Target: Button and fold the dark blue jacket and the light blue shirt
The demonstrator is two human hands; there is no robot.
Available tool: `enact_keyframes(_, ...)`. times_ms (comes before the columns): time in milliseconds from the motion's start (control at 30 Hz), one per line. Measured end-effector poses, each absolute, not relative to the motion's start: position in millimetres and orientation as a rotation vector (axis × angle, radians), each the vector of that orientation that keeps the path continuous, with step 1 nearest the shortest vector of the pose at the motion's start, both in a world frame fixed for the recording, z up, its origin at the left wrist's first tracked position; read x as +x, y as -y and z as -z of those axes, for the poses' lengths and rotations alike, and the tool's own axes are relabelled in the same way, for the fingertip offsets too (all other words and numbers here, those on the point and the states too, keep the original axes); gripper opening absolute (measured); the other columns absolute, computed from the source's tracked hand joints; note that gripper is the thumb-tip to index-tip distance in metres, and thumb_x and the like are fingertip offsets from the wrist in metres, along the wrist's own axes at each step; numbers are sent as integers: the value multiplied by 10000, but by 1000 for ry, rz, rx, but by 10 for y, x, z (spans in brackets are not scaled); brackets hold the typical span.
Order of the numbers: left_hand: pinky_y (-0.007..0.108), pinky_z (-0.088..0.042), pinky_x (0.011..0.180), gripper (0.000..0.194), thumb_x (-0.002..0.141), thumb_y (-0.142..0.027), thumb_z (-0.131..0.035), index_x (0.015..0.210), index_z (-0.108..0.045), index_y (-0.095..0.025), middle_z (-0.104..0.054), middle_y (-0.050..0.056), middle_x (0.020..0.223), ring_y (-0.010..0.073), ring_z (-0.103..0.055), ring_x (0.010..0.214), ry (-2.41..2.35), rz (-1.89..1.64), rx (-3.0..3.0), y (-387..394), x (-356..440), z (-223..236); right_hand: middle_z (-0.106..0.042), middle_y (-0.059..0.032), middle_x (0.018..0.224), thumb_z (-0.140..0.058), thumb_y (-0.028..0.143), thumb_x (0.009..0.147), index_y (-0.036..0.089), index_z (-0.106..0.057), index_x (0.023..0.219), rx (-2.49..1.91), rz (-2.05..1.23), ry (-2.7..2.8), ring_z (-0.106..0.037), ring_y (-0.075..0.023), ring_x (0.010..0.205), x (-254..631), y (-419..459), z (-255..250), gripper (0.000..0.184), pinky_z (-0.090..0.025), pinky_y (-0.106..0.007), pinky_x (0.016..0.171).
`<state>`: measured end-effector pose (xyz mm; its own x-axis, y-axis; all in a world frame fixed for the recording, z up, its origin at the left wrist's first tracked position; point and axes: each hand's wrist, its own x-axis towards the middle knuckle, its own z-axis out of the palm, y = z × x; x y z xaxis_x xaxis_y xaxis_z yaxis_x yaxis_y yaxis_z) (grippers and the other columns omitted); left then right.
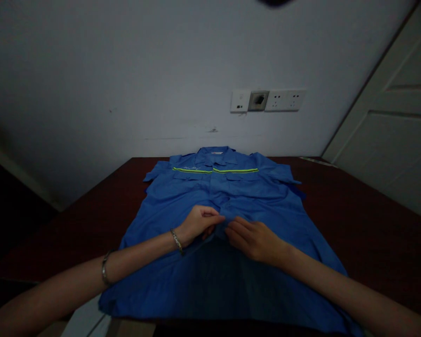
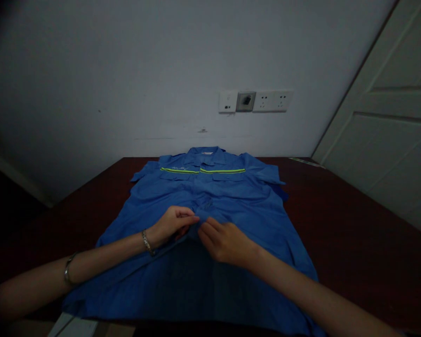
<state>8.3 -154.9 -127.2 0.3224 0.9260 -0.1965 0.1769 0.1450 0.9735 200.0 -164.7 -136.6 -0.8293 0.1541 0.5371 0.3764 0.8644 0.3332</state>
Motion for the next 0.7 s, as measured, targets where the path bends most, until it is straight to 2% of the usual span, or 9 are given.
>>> enact_keyframes(133,158,-216,325,328,662,-437,-658,636,-534,-135,-425,-87,374,30,-312,308,-1114,-767,1340,1565,106,1254,-561,-53,693,-382,143,882,139,-557,790,-500,396,2506,-515,-140,641,1990,1626,1354,198,-363,-214,461)
enact_keyframes(333,166,-228,334,346,705,-458,-609,674,-592,-114,-449,-62,416,29,-322,318,-1053,-667,1336,1523,59,1174,-589,-46,797,-430,162,863,167,-554,869,-687,-164,2409,-550,-122,695,2013,1571,1423,124,-446,-227,610)
enact_keyframes(500,171,-253,364,326,708,-383,-628,871,-658,-102,-511,-39,503,36,-360,359,-1123,-697,1544,1426,-67,1119,-616,-47,833,-436,173,859,189,-566,913,-703,-385,2222,-585,-134,765,2083,1540,1457,142,-472,-252,674)
enact_keyframes(700,186,-387,545,133,739,-230,-620,820,-701,-161,-622,27,765,95,-523,659,-1124,-874,2058,1526,-16,1091,-630,-35,814,-460,186,855,189,-584,900,-728,-451,2142,-599,-130,734,2074,1560,1443,132,-482,-244,651)
